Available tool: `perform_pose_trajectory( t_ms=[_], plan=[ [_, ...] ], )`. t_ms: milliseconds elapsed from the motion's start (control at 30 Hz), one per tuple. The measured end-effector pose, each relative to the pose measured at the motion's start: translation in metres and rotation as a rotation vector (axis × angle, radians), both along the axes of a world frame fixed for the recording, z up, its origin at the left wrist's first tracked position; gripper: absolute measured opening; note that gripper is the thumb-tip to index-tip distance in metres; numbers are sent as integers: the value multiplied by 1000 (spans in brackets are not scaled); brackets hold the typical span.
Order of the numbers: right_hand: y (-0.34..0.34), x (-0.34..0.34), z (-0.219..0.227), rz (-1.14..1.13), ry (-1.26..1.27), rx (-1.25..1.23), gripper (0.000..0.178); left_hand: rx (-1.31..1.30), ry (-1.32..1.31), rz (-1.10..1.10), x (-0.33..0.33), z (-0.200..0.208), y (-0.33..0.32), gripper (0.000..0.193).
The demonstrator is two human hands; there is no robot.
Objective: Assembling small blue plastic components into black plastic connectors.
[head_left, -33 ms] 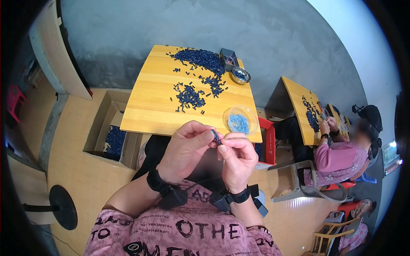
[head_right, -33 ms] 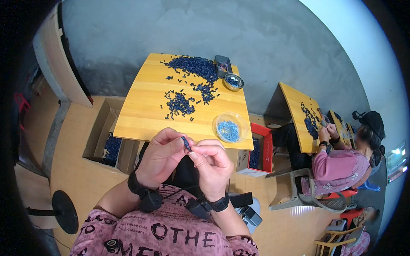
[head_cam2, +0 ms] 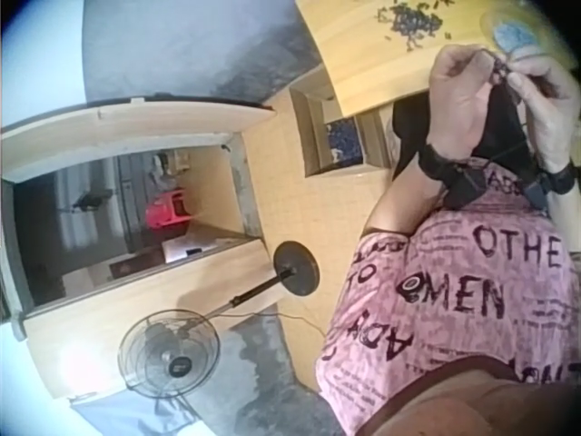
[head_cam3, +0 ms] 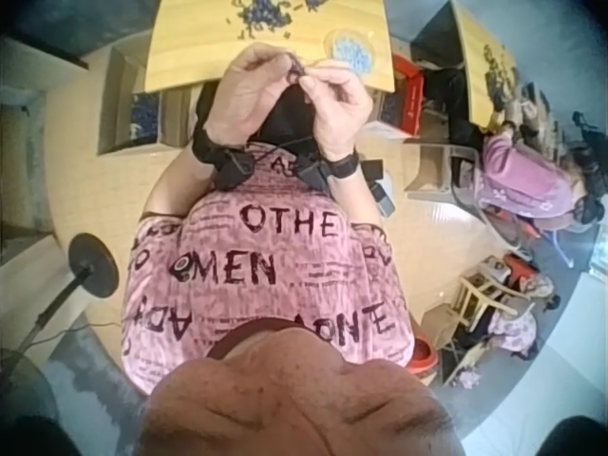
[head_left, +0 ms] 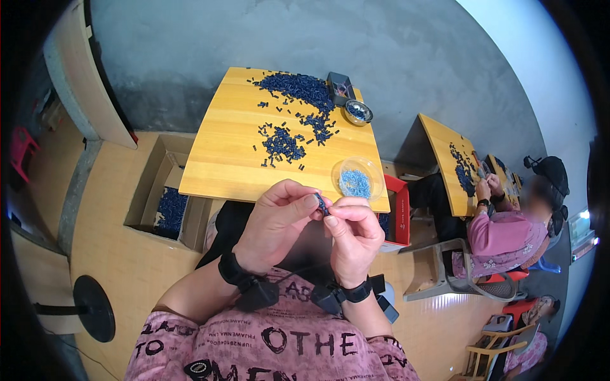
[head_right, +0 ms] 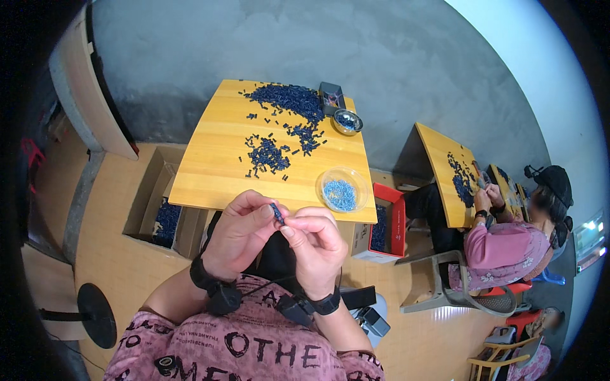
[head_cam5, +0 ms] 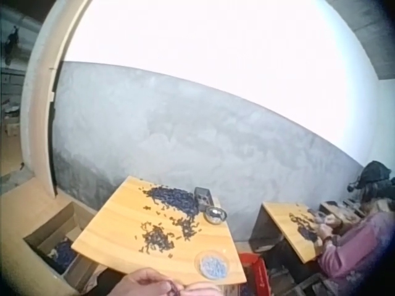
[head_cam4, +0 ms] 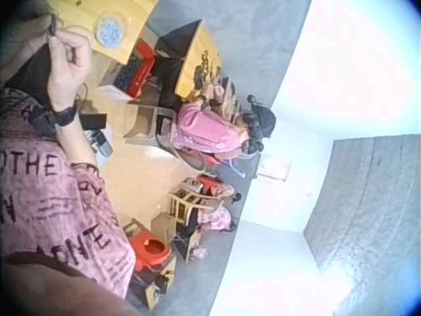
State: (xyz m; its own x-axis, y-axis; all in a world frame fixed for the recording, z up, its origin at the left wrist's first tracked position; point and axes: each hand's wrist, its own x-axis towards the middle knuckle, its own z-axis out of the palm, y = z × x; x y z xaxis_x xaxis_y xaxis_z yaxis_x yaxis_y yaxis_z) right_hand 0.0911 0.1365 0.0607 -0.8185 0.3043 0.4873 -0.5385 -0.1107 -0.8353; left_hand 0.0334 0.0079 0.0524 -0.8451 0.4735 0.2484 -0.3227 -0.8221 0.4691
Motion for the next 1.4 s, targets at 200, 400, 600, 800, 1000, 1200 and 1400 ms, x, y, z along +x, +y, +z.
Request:
perform_pose_trajectory(
  t_ms=[200, 400, 600, 800, 1000, 1200, 1400],
  plan=[
    [-8, -1, 6, -190, 154, 166, 17, -56, 56, 2, 4, 7, -1, 6],
    [-5, -3, 4, -201, 181, 205, 17, -101, 95, 55, 6, 11, -4, 7],
    [-4, -3, 2, -247, 197, 238, 17, -261, 204, 112, 3, 13, -11, 8],
    [-3, -9, 7, -415, 271, 465, 16, -300, 135, 202, 6, 16, -7, 9],
    [-3, -15, -1, -481, 290, 588, 14, -380, 143, 263, 1, 10, -6, 10],
    [-4, -30, -21, -462, 208, 592, 13, -542, 156, 361, -15, -6, -6, 12],
    [1, -66, -63, -386, 24, 602, 9, -694, 108, 333, -60, -48, -7, 11]
  ],
)
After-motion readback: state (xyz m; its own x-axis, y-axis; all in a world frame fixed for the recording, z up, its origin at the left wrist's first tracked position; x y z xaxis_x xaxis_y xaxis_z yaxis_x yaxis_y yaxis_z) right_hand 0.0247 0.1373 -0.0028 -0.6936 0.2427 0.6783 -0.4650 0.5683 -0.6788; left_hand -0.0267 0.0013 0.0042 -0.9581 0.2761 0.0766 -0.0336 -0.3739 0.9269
